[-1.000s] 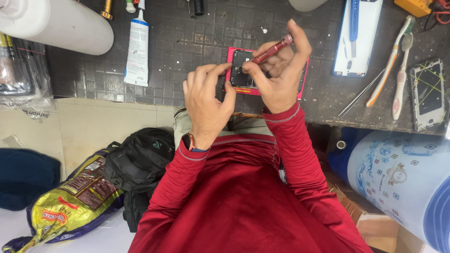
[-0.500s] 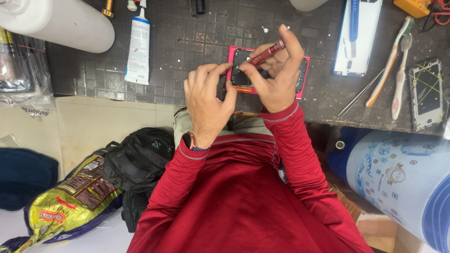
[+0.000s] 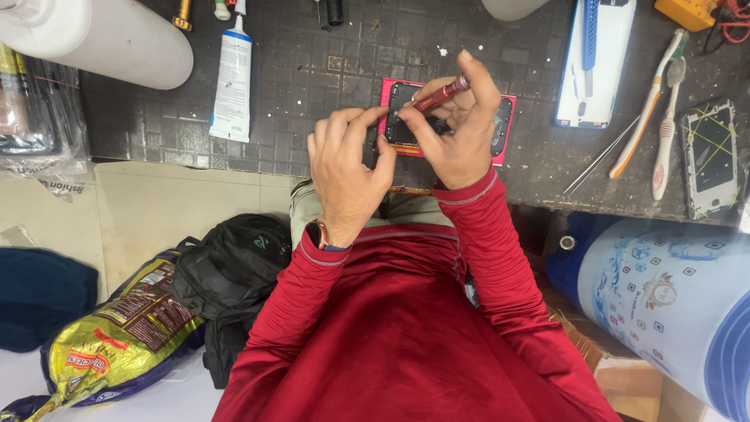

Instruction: The person uses a screwdriver to fasten screws on a disassembled smartphone placed on a red box. They then attach a blue back cover to the phone, press the edges to secure it, and use a blue plastic tool to adjust the seam along the frame. The phone screen lights up during the process.

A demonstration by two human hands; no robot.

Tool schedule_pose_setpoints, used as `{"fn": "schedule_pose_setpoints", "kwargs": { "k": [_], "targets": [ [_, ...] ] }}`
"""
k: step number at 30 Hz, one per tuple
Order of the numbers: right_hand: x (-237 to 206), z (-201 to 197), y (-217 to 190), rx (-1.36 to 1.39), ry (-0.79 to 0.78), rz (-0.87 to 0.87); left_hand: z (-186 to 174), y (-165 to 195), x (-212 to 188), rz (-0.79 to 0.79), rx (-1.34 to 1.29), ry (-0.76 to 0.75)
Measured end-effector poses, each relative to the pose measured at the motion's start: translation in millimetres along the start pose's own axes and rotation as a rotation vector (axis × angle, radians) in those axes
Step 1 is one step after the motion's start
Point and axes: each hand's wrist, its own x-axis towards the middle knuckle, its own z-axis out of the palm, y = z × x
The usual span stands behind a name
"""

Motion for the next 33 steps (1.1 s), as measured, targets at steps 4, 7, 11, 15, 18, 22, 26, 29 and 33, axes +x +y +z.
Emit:
{"fn": "schedule_pose_setpoints", "kwargs": {
  "k": [4, 7, 11, 15, 18, 22, 26, 29, 33],
  "targets": [
    [2.0, 2.7, -1.6, -0.128, -0.059, -0.162, -0.1, -1.0, -0.6, 0.003, 0.009, 0.0],
    [7.0, 0.4, -9.3, -0.258, -0.127, -0.273, 0.3, -0.4, -0.5, 0.003, 0.012, 0.0],
    [14.6, -13.0, -31.2, -0.318, -0.139, -0.293, -0.9, 0.5, -0.8, -0.007, 0.016, -0.006],
    [33.7, -24.3, -50.1, -0.275, -0.164, -0.243, -0.7, -0.4, -0.4, 0.01, 0.031, 0.001],
    [55.3, -35.1, -63.1, -0.354, -0.352, -0.276, -0.1, -2.1, -1.0, 0.011, 0.033, 0.003],
    [77.7, -41.8, -84.9, -0.654, -0.602, -0.366, 1.1, -3.3, -1.8, 0.012, 0.042, 0.008],
    [90.2, -42.1, -105.4, -0.729, -0.719, -0.206, 2.0, -3.9, -1.1, 0.027, 0.037, 0.018],
    [98.5, -40.0, -110.9, -0.958, -0.814, -0.24, 1.7, -3.8, -1.5, 0.021, 0.031, 0.011],
    [103.8, -33.1, -108.7, -1.191, -0.953, -0.272, 0.8, -4.0, -1.8, 0.026, 0.039, 0.009]
  ]
}}
